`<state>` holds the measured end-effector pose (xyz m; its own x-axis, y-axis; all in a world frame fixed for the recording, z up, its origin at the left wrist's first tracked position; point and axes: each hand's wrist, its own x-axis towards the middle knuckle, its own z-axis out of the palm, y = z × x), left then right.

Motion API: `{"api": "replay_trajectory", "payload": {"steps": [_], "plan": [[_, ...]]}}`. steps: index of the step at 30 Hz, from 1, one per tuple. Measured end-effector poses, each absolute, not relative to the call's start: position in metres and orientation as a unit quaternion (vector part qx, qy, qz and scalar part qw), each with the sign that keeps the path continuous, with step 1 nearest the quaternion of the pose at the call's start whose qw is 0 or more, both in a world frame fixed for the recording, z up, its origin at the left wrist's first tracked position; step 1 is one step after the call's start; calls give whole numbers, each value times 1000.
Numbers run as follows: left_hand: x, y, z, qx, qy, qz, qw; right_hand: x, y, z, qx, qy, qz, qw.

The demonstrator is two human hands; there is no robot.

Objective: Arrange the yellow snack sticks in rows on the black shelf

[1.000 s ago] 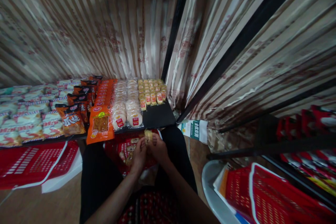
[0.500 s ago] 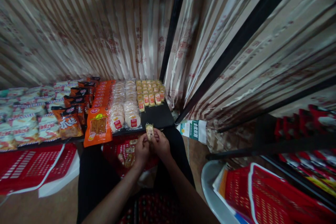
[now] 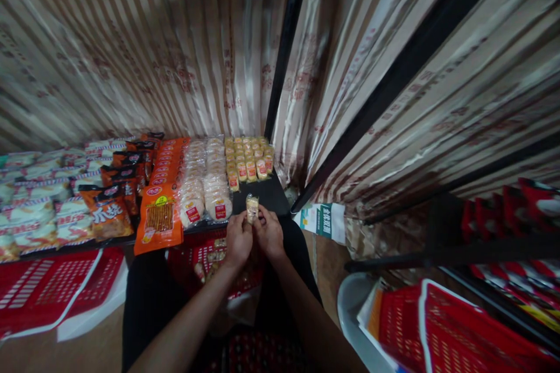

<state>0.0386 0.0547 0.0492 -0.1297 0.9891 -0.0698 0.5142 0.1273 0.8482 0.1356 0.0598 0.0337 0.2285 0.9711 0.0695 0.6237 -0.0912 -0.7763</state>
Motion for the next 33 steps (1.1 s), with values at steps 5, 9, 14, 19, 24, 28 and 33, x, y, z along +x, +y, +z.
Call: {"api": "replay_trajectory", "payload": {"steps": [5, 9, 14, 19, 24, 28, 33], "plan": [[46, 65, 53, 573, 674, 317, 342, 135, 73, 35, -703, -561, 248, 360], [53, 76, 51, 554, 678, 320, 362, 136, 84, 30, -695, -558, 258, 373], [58, 91, 50, 538, 670, 358, 366, 136, 99, 21, -684, -560, 265, 385], [59, 104, 55, 538, 677, 351, 359, 135, 114, 17, -684, -552, 279, 386], [62, 115, 54, 526, 695, 346, 349, 135, 127, 15, -677, -555, 285, 389], [65, 124, 51, 517, 708, 349, 332, 134, 136, 15, -672, -549, 303, 394], [70, 130, 53, 520, 713, 336, 329, 133, 146, 17, -674, -557, 296, 384]]}}
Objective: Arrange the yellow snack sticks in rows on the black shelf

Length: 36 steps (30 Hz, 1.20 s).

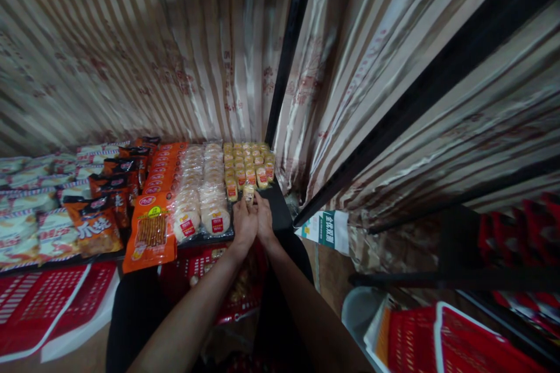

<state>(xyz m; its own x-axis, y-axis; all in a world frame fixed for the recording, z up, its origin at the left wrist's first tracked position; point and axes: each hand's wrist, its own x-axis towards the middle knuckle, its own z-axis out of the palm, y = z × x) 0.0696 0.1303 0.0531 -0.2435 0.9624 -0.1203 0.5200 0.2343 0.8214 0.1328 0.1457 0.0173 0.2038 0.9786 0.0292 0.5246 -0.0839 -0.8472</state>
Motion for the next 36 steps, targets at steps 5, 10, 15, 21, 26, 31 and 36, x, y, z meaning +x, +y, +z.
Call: {"api": "replay_trajectory", "payload": {"steps": [5, 10, 15, 21, 26, 31, 36], "plan": [[73, 136, 59, 503, 728, 328, 330, 132, 156, 20, -672, -582, 284, 359], [72, 141, 64, 507, 723, 330, 334, 131, 164, 18, -671, -600, 269, 342], [70, 143, 61, 522, 714, 329, 329, 129, 167, 8, -654, -604, 256, 377], [70, 144, 56, 521, 711, 326, 341, 125, 170, 2, -635, -606, 258, 404], [69, 145, 58, 529, 710, 323, 336, 122, 170, 5, -627, -590, 275, 427], [68, 146, 55, 535, 701, 343, 324, 120, 167, 8, -625, -581, 290, 433], [69, 144, 57, 527, 699, 345, 337, 119, 166, 9, -626, -579, 298, 428]]}}
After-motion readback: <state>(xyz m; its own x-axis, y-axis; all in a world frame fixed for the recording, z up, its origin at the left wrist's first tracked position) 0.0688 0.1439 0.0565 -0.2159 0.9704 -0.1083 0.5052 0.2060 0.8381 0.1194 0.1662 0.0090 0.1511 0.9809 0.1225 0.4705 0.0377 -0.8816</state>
